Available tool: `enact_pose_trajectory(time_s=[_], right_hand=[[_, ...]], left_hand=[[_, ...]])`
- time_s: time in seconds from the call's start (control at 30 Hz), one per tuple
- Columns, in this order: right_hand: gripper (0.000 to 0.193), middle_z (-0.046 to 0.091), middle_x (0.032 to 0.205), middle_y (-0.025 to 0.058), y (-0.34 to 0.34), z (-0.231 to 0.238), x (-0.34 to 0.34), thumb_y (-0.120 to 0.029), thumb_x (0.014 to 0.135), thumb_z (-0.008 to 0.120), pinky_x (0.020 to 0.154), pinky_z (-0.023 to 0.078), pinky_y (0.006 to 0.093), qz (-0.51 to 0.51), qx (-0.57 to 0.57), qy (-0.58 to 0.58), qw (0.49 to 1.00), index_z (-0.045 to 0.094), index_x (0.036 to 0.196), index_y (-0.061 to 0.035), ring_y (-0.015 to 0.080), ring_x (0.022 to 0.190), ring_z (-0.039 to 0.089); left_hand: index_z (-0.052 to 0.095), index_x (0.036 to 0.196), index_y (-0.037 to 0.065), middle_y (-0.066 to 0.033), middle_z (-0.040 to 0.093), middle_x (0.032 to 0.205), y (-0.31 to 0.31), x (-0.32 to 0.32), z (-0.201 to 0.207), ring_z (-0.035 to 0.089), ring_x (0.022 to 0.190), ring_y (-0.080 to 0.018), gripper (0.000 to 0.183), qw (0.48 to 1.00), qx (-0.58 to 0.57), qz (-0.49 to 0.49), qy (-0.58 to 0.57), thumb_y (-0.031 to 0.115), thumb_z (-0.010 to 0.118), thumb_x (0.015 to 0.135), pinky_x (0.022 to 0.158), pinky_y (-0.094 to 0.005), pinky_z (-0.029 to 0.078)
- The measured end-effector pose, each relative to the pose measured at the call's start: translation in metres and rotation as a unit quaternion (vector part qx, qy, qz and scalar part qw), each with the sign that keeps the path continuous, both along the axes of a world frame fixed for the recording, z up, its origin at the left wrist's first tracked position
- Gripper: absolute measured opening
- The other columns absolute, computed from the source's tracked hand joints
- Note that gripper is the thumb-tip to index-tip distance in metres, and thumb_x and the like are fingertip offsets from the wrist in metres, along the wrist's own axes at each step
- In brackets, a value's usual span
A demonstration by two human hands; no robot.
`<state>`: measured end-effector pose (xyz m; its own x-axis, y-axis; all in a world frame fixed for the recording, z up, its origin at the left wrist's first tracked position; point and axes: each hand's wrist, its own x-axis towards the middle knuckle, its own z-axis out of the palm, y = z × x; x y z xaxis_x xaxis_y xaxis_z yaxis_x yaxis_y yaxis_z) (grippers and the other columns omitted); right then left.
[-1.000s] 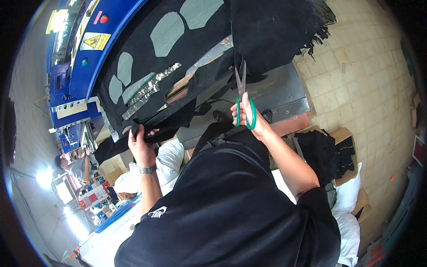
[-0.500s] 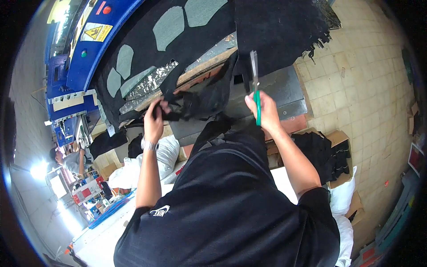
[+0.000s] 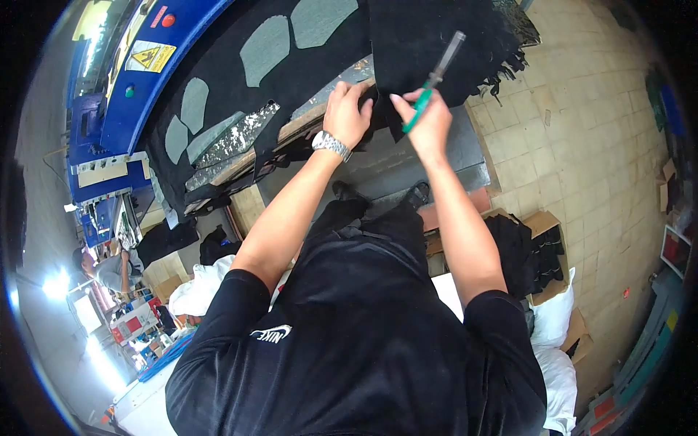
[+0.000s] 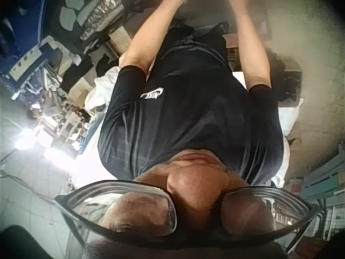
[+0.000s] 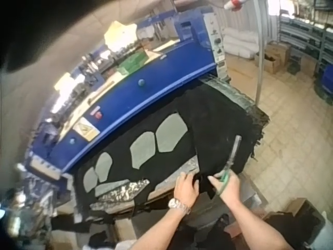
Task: Cutting shoe components from material sheets using a press and scissors, then organizing them with rubber bands.
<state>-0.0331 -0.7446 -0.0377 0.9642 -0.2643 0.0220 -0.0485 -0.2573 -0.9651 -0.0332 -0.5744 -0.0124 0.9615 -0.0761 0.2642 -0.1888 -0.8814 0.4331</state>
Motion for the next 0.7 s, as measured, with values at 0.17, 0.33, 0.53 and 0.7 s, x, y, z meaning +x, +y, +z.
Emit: enact_pose_trajectory(time_s=[0.17,0.33,0.53,0.7], right_hand=[[0.051,0.071,0.078,0.0180,0.034,0.006,0.021,-0.039,0.071,0.094,0.073,0.055,0.0431,-0.005,-0.050,0.093,0.994,0.062,0.083,-0.0004,0.0366,0.078,0.072],[0.044,0.070,0.077,0.0164,0.040,-0.019,0.021,-0.030,0.076,0.091,0.071,0.055,0.0410,-0.006,0.034,0.054,0.998,0.061,0.085,-0.0003,0.0294,0.074,0.072],[0.030,0.068,0.074,0.0165,-0.007,0.009,0.027,-0.019,0.082,0.082,0.069,0.053,0.0419,0.006,-0.023,0.011,1.000,0.060,0.088,0.0001,0.0316,0.071,0.070],[0.028,0.067,0.075,0.0133,-0.016,0.055,0.046,-0.015,0.080,0.082,0.067,0.052,0.0369,0.080,-0.170,0.042,0.981,0.061,0.091,0.0002,0.0200,0.069,0.066]], left_hand=[[0.066,0.101,0.006,-0.0155,0.061,0.098,-0.001,0.006,-0.012,0.059,0.094,-0.0384,0.015,0.999,0.033,-0.004,-0.029,0.008,0.067,0.086,0.085,-0.0463,0.050],[0.067,0.100,0.006,-0.0145,0.065,0.092,-0.006,0.006,-0.007,0.061,0.091,-0.0379,0.013,0.999,0.031,0.016,0.000,0.009,0.067,0.087,0.083,-0.0465,0.051],[0.061,0.133,0.010,-0.0178,0.069,0.121,-0.008,-0.024,-0.015,0.062,0.117,-0.0370,0.051,0.983,-0.106,-0.137,0.060,0.025,0.073,0.086,0.103,-0.0451,0.047],[0.050,0.149,0.019,-0.0168,0.065,0.134,-0.007,-0.016,-0.034,0.058,0.129,-0.0383,0.090,0.866,-0.025,-0.075,0.493,0.059,0.077,0.073,0.112,-0.0469,0.041]])
